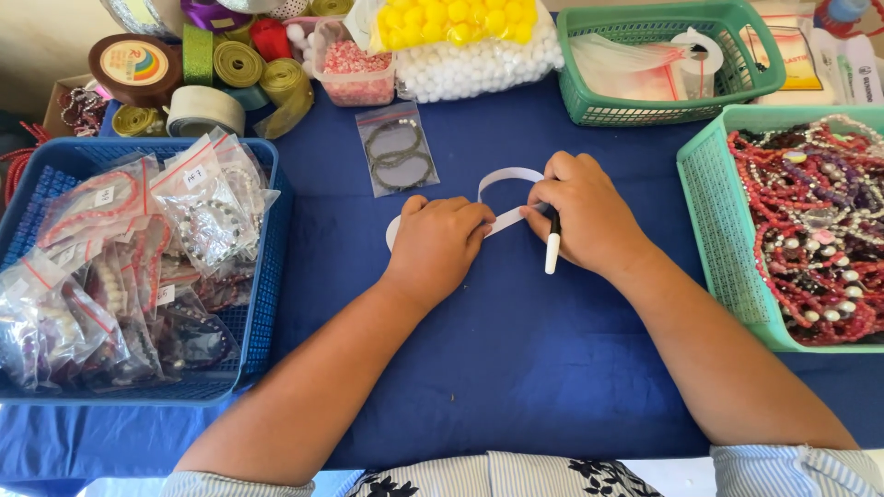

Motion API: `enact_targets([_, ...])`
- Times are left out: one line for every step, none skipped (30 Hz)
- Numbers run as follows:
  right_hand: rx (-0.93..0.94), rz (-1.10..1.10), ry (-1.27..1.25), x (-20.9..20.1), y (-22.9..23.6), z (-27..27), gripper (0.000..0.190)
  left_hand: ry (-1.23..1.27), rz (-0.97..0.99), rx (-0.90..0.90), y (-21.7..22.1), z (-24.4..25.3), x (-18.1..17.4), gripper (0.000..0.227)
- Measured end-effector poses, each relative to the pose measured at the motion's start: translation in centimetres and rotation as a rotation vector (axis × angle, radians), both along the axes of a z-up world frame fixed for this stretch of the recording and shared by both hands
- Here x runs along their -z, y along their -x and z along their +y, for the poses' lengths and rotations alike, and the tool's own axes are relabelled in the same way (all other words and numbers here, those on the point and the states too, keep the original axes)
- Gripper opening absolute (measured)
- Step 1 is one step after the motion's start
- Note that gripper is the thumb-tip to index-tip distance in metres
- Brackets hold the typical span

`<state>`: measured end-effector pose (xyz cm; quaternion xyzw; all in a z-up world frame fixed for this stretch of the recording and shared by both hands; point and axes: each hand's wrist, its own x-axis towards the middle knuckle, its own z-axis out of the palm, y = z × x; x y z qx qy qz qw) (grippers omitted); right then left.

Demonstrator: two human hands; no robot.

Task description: The person writes codes on a white tape with a marker and places the labeled strips into plastic bags containing beaded bracelets.

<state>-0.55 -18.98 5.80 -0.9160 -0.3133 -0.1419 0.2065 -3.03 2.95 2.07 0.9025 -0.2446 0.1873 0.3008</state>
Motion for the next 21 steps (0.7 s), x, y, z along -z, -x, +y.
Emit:
enact_targets([0.001,0.001,0.000,-0.2,0.0,0.1,0.015,0.000,0.001,0.001,0.0,0.0,-0.1,0.005])
enact_targets([-0.016,-0.059,-0.029,-0.3,0.1,0.2,0.011,-0.012,-0.017,0.008,0.1,0.0,-0.2,0.008])
enact_targets([-0.034,-0.119,-0.058,-0.5,0.1,0.3,0.009,-0.024,-0.035,0.015,0.1,0.0,-0.3,0.011])
enact_targets([-0.033,-0.119,-0.058,-0.5,0.3,0.4,0.009,-0.023,-0.034,0.016,0.1,0.0,-0.3,0.011])
enact_targets([-0.065,-0.060,-0.251,-0.6,0.5,0.6,0.007,-0.043,-0.009,0.010,0.1,-0.1,-0.3,0.011])
enact_targets([-0.098,0.001,-0.443,-0.7,0.6,0.7,0.010,-0.062,0.017,0.004,0.1,-0.1,-0.3,0.011])
enact_targets([-0.098,0.001,-0.442,-0.6,0.7,1.1,0.010,-0.061,0.018,0.004,0.1,0.0,-0.3,0.011])
enact_targets([-0.092,0.208,-0.701,-0.4,0.7,1.5,0.017,-0.061,0.015,0.006,0.1,0.0,-0.3,0.010])
enact_targets([-0.084,0.419,-0.955,-0.3,0.8,1.9,0.024,-0.061,0.011,0.010,0.1,0.0,-0.3,0.009])
enact_targets([-0.082,0.419,-0.955,1.1,0.1,1.8,0.024,-0.061,0.012,0.012,0.1,0.0,-0.3,0.009])
enact_targets([-0.113,0.611,-1.110,2.4,-0.5,1.6,0.022,-0.064,0.008,0.013,0.1,0.0,-0.3,0.010])
enact_targets([-0.142,0.805,-1.262,3.8,-1.1,1.4,0.020,-0.067,0.005,0.014,0.0,0.0,-0.3,0.012])
enact_targets([-0.141,0.804,-1.262,4.6,-1.4,1.2,0.020,-0.066,0.005,0.014,0.0,0.0,-0.2,0.012])
enact_targets([-0.103,0.771,-1.192,5.3,-1.7,1.0,0.016,-0.064,-0.009,0.014,0.1,0.0,-0.2,0.012])
enact_targets([-0.066,0.737,-1.121,6.1,-2.0,0.9,0.015,-0.061,-0.023,0.013,0.0,0.0,-0.2,0.012])
enact_targets([-0.065,0.737,-1.120,6.3,-2.3,0.8,0.015,-0.061,-0.023,0.014,0.0,0.0,-0.2,0.012])
enact_targets([-0.054,0.667,-1.067,6.5,-2.5,0.6,0.017,-0.061,-0.007,0.011,0.1,0.0,-0.3,0.012])
enact_targets([-0.042,0.598,-1.013,6.8,-2.7,0.5,0.021,-0.061,0.009,0.008,0.1,0.0,-0.3,0.011])
enact_targets([-0.040,0.598,-1.013,6.4,-2.6,0.7,0.021,-0.061,0.010,0.010,0.1,0.0,-0.4,0.011])
enact_targets([0.061,0.598,-0.947,6.0,-2.5,0.9,0.025,-0.062,0.007,0.010,0.1,0.0,-0.4,0.011])
enact_targets([0.163,0.599,-0.880,5.7,-2.3,1.0,0.030,-0.064,0.005,0.011,0.1,0.0,-0.4,0.012])
